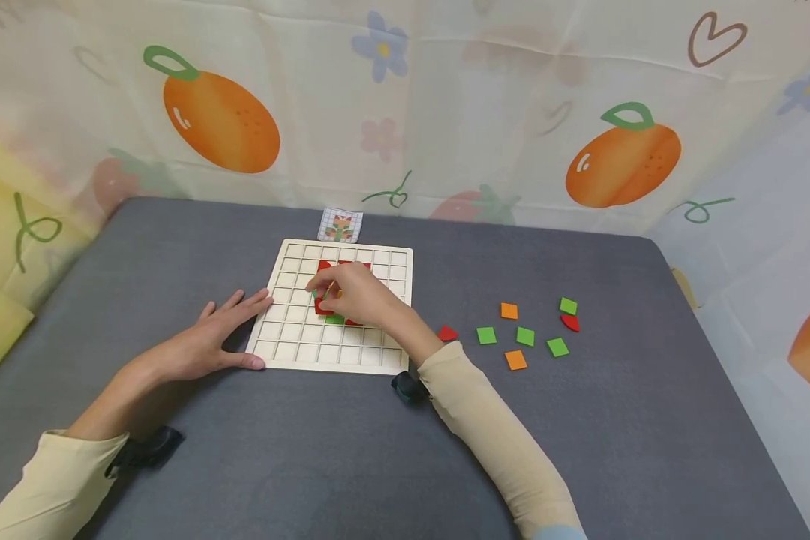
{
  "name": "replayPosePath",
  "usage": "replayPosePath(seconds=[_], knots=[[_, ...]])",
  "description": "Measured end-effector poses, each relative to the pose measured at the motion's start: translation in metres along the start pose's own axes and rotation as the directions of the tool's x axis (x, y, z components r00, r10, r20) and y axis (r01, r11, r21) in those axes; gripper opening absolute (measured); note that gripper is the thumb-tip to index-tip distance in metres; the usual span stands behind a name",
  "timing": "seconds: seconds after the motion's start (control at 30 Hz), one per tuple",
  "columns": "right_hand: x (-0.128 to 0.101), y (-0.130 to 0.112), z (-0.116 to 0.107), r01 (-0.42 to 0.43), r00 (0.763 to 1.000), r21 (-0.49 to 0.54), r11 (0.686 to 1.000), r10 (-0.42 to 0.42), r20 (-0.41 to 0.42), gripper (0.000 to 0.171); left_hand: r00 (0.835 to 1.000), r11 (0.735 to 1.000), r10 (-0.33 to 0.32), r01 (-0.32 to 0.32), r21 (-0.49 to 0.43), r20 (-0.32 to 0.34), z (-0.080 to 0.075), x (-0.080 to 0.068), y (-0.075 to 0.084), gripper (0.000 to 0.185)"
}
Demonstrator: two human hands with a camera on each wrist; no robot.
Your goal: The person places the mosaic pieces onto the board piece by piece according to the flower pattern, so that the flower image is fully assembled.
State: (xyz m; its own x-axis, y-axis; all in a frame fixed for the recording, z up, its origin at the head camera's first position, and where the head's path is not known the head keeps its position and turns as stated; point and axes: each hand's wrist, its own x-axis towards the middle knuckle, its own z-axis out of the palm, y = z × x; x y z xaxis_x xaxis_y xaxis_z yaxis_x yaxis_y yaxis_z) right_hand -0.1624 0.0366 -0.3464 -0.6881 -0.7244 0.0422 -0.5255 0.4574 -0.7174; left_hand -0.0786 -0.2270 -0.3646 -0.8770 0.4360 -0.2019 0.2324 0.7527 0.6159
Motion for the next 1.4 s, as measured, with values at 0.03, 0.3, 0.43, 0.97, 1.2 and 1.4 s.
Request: replayPosePath(seconds=[0.03, 0.3, 0.43, 0.97, 1.2, 1.4], knots=[[0.001, 0.0, 0.002, 0.001, 1.0, 0.0, 1.0, -0.001, 0.003, 0.023, 1.0, 1.0, 0.001, -0.001, 0.001, 0.002, 0.0, 0.0, 0.0, 0.098], [0.011, -0.003, 0.017, -0.004, 1.0, -0.068, 0.998, 0.005, 0.008, 0.026, 1.0, 1.0, -0.003, 0.003, 0.01, 0.004, 0.0, 0.002, 0.002, 0.098], [0.011, -0.004, 0.019, -0.043, 0.999, -0.083, 0.996, 0.043, 0.004, 0.025, 1.0, 1.0, -0.004, 0.004, 0.011, 0.001, 0.001, 0.002, 0.002, 0.099], [0.011, -0.008, 0.024, -0.098, 0.995, -0.129, 0.987, 0.096, -0.016, 0.026, 1.0, 1.0, -0.005, 0.005, 0.02, 0.002, -0.001, 0.002, 0.004, 0.098], [0.01, -0.01, 0.022, -0.078, 0.997, -0.16, 0.984, 0.077, -0.011, 0.027, 1.0, 1.0, 0.001, -0.001, 0.026, 0.001, -0.001, 0.004, 0.004, 0.098], [0.002, -0.011, 0.017, -0.03, 0.999, -0.1, 0.995, 0.033, 0.031, 0.022, 1.0, 0.999, -0.007, 0.007, 0.033, 0.0, 0.0, 0.002, 0.003, 0.099]])
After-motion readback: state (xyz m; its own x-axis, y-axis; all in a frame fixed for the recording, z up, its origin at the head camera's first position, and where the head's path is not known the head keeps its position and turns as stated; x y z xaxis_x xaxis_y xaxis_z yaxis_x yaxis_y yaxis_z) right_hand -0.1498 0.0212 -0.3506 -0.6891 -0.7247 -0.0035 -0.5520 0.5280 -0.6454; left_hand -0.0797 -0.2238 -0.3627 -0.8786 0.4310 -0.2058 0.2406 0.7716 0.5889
